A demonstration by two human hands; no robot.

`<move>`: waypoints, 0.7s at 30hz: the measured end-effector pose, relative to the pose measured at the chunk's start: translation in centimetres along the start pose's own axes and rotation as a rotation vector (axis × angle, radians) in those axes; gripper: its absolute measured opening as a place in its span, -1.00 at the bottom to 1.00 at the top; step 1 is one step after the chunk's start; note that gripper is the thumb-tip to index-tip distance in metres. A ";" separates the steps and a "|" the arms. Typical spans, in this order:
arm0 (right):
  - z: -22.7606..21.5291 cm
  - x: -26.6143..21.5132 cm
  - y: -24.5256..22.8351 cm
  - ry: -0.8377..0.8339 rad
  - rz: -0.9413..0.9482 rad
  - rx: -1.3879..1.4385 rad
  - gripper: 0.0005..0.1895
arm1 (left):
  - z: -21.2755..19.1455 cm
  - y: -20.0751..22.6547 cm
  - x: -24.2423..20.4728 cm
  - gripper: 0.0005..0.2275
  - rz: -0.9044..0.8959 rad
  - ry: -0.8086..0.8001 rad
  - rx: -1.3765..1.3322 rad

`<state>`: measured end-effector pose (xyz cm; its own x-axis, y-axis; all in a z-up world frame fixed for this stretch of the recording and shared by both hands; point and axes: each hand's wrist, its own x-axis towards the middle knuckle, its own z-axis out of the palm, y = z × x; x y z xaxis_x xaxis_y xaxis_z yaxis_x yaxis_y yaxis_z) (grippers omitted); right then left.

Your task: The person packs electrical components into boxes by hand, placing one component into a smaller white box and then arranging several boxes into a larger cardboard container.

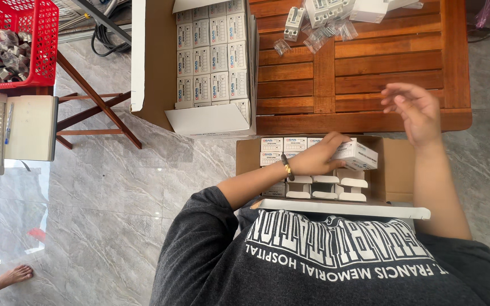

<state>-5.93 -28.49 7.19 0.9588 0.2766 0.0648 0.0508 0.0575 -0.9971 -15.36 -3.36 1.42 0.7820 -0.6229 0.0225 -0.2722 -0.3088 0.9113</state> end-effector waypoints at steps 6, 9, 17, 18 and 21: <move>1.4 -0.7 -0.4 0.003 0.082 -0.074 -0.72 | -0.7 2.4 -1.4 -0.46 -0.008 0.076 0.115; 1.6 -1.4 -0.6 -0.037 0.237 -0.239 -0.79 | -0.6 2.3 -1.8 -0.52 0.026 0.103 0.143; 5.2 -5.9 -4.7 -0.307 0.732 -0.910 -0.66 | 0.3 0.8 -2.2 -0.50 0.022 0.188 0.041; 5.6 -6.3 -5.3 -0.284 0.798 -0.833 -0.60 | 0.3 0.9 -2.3 -0.50 0.002 0.196 0.022; 6.0 -7.4 -5.6 -0.311 0.880 -0.783 -0.33 | 0.4 0.9 -2.5 -0.52 -0.013 0.220 0.003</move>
<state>-14.99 -25.07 12.58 0.6487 0.1536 -0.7454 -0.3247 -0.8300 -0.4536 -17.76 -2.35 2.01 0.8888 -0.4472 0.1005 -0.2632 -0.3183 0.9107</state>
